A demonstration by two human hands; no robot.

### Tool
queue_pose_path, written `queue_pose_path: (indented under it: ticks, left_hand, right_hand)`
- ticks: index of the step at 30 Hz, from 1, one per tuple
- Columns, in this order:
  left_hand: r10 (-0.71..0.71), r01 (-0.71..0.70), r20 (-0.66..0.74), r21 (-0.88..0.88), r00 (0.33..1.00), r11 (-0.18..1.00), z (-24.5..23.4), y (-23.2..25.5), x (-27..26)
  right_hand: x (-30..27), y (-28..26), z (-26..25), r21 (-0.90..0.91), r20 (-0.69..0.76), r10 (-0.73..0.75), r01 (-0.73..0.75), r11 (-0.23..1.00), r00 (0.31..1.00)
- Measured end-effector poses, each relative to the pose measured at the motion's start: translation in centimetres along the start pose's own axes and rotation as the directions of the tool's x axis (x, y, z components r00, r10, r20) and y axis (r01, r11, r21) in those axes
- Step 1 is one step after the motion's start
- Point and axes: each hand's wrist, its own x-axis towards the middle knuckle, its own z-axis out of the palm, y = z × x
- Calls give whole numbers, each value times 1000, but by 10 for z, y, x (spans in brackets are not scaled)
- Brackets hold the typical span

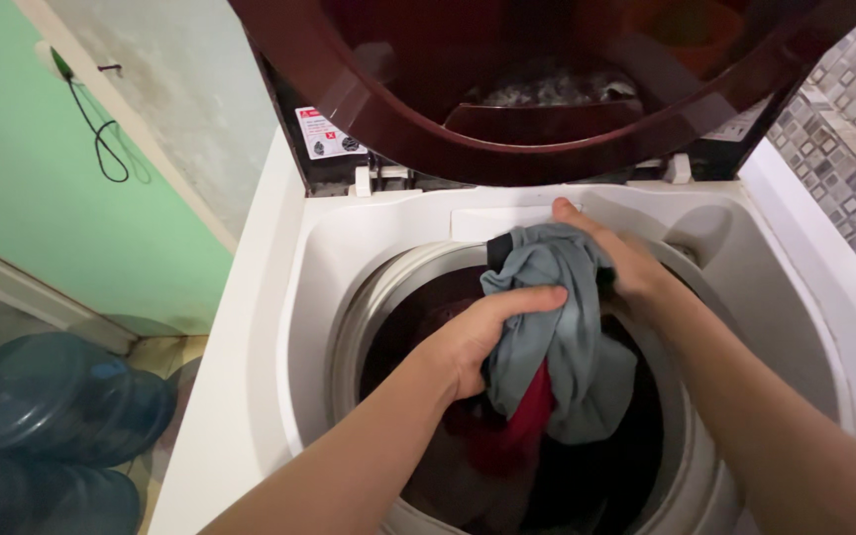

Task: The person loads laundry into a top-loading washing machine. They pick clothing items one at a time from a laundry basket and place them into the washer drum, pressing the clothes down into the tub.

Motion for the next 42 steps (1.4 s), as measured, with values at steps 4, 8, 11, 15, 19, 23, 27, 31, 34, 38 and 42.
queue_pose_path:
  ticks: [4, 8, 11, 15, 19, 23, 27, 31, 34, 38, 42]
  left_hand:
    - [26, -19, 55, -118, 998, 993, -10, 3, -7]
    - [-27, 50, 120, -187, 992, 981, -11, -1, -11]
    - [-119, 113, 61, 84, 991, 990, -1, 1, -9]
    - [-128, 168, -131, 368, 983, 915, 8, 10, -5]
    - [124, -8, -187, 525, 975, 851, 14, 9, 4]
    - [490, -359, -91, 568, 867, 741, 14, -10, 13]
    - [482, 23, -410, 779, 774, 626, 8, -22, 22]
    - [488, 122, -387, 863, 782, 490, 1, -29, 25]
    - [508, 82, -341, 882, 791, 464, -6, -29, 20]
    - [471, -142, -298, 704, 830, 696, -14, -21, 9]
    - [473, -358, -227, 406, 852, 841, -16, 2, -5]
  right_hand:
    - [-7, 16, 1, 278, 229, 108, -171, 945, 967]
    - [-10, 30, 7, 612, 539, -369, -51, 789, 758]
    - [-5, 15, 6, 617, 730, -551, -42, 786, 405]
    - [6, -21, 4, 91, 656, -283, 300, 950, 700]
    - [9, -31, 26, -406, 415, -314, 483, 776, 854]
    - [5, -20, 47, -452, 313, -615, 683, 574, 724]
    - [0, 3, 67, -564, 162, -690, 640, 521, 705]
    - [-5, 30, 79, -534, -3, -835, 705, 466, 550]
    - [-2, 34, 74, -544, 25, -737, 628, 557, 675]
    - [9, 29, 29, 86, 390, -376, 373, 924, 841]
    - [0, 50, 9, 121, 641, -236, 207, 971, 730]
